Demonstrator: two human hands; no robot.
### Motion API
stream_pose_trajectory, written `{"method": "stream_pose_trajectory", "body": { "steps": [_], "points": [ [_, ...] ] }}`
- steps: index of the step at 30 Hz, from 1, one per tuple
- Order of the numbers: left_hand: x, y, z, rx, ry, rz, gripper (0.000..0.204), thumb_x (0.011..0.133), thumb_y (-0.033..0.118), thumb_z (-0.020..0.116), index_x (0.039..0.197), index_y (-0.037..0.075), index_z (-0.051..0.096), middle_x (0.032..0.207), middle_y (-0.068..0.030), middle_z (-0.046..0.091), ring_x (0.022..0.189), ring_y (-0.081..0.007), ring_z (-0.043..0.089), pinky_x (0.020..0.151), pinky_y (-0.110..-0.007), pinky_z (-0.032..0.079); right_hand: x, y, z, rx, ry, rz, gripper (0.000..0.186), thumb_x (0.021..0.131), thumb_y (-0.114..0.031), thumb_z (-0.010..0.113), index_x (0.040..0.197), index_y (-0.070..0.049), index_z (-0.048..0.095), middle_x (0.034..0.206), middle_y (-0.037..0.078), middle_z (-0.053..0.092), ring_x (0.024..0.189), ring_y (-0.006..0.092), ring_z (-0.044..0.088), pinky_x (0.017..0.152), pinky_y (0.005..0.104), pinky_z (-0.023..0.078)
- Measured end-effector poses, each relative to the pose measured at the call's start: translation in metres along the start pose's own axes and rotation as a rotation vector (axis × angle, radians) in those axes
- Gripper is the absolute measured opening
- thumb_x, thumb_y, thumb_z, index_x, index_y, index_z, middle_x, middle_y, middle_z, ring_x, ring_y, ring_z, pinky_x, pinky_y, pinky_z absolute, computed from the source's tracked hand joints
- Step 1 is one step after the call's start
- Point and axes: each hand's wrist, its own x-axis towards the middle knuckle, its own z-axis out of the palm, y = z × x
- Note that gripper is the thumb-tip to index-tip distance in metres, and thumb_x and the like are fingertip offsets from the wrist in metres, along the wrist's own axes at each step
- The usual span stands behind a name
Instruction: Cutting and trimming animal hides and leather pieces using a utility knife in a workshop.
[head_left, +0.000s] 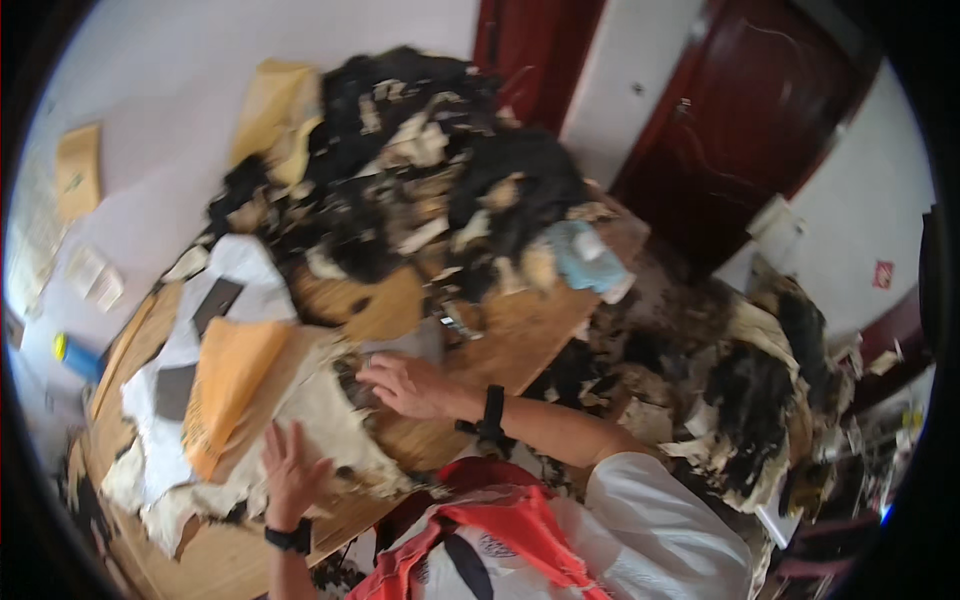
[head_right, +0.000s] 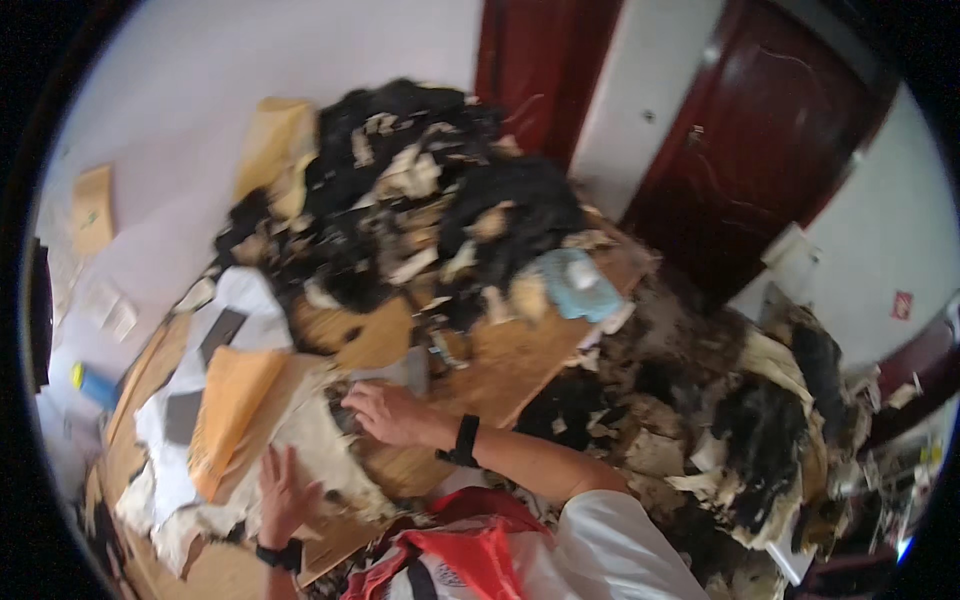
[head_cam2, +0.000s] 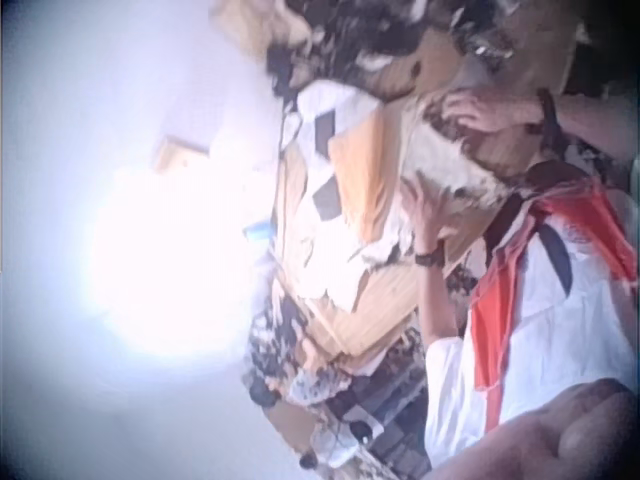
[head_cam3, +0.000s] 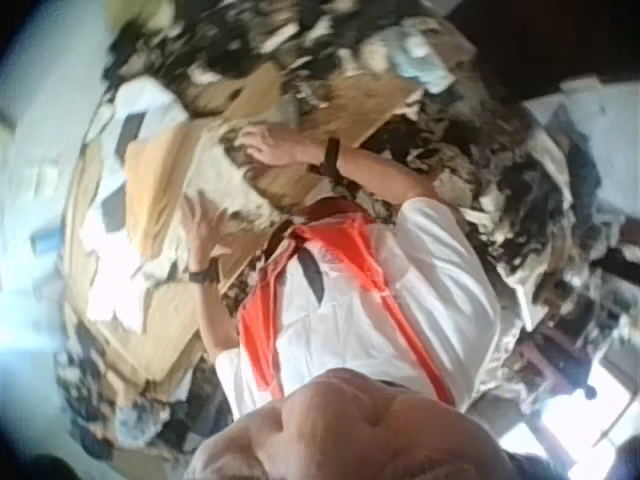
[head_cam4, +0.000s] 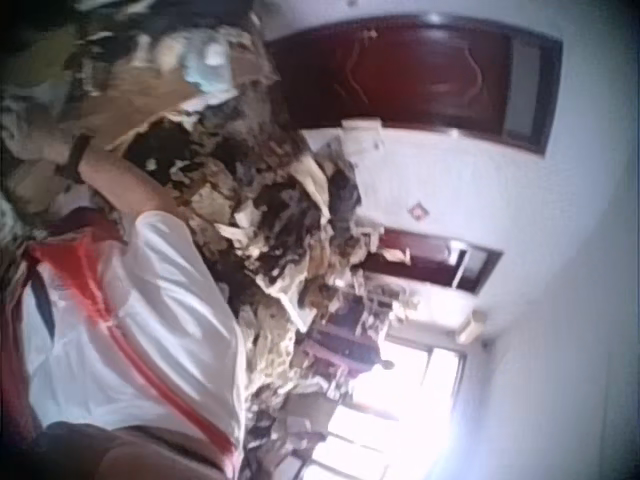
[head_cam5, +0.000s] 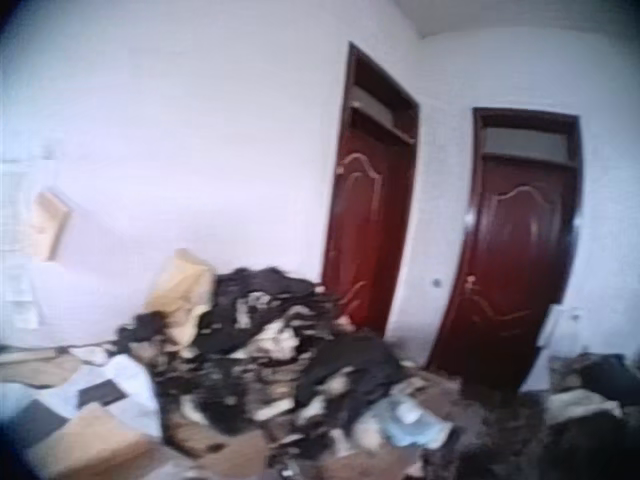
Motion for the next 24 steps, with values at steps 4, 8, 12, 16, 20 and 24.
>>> {"method": "stream_pose_trajectory", "body": {
  "steps": [4, 8, 12, 16, 20, 24],
  "points": [
    [0.01, -0.007, 0.005, -0.021, -0.019, -0.015, 0.087, 0.084, 0.036, 0.073, 0.154, 0.008, 0.031, 0.16, -0.0278, 0.021, 0.148, -0.0448, 0.018, 0.117, -0.056, 0.021, -0.075, 0.017, -0.096, -0.02, 0.177, 0.219, 0.016, 0.096, -0.019, 0.058, 0.106, -0.007, 0.065, 0.094, 0.012, 0.064, 0.087, 0.0298, 0.065, 0.072, 0.0397, 0.051],
    [0.003, 0.03, -0.001, -0.114, 0.202, 0.039, 0.077, 0.086, 0.022, 0.07, 0.152, 0.006, 0.034, 0.159, -0.0246, 0.024, 0.148, -0.0428, 0.021, 0.119, -0.055, 0.02, -0.146, 0.06, -0.187, -0.285, 0.328, 0.659, 0.011, 0.095, -0.018, 0.061, 0.099, -0.009, 0.065, 0.083, 0.011, 0.066, 0.071, 0.0306, 0.065, 0.061, 0.038, 0.051],
    [-0.009, 0.117, -0.012, -0.394, 0.39, 0.026, 0.059, 0.086, 0.001, 0.062, 0.143, 0.003, 0.046, 0.154, -0.0197, 0.037, 0.142, -0.0384, 0.036, 0.116, -0.047, 0.03, -0.178, 0.119, -0.248, -0.849, 0.438, 0.446, 0.01, 0.092, -0.012, 0.059, 0.091, -0.002, 0.059, 0.094, 0.014, 0.063, 0.084, 0.0322, 0.065, 0.062, 0.0431, 0.053],
    [-0.025, 0.2, 0.003, -0.459, 0.383, 0.108, 0.045, 0.083, 0.001, 0.067, 0.127, 0.001, 0.06, 0.139, -0.0203, 0.052, 0.132, -0.0385, 0.047, 0.111, -0.045, 0.037, -0.162, 0.177, -0.274, -1.169, 0.422, 0.307, 0.015, 0.091, -0.013, 0.057, 0.092, -0.001, 0.064, 0.092, 0.017, 0.066, 0.083, 0.0315, 0.068, 0.062, 0.0434, 0.055],
    [-0.038, 0.224, 0.039, -0.5, 0.391, 0.157, 0.043, 0.079, 0.006, 0.073, 0.12, 0.001, 0.063, 0.13, -0.0195, 0.06, 0.124, -0.0403, 0.054, 0.104, -0.047, 0.045, -0.149, 0.199, -0.285, -1.06, 0.068, 0.529, 0.016, 0.087, -0.012, 0.057, 0.087, -0.004, 0.071, 0.082, 0.018, 0.07, 0.072, 0.0329, 0.071, 0.062, 0.0443, 0.056],
    [-0.054, 0.237, 0.039, -0.5, 0.392, 0.118, 0.037, 0.082, 0.01, 0.073, 0.117, 0.001, 0.064, 0.123, -0.0189, 0.063, 0.117, -0.0392, 0.057, 0.099, -0.045, 0.048, -0.149, 0.204, -0.297, -1.121, 0.019, 0.439, 0.017, 0.084, -0.01, 0.058, 0.078, -0.004, 0.072, 0.081, 0.02, 0.07, 0.073, 0.0344, 0.071, 0.065, 0.0452, 0.056]
  ]
}}
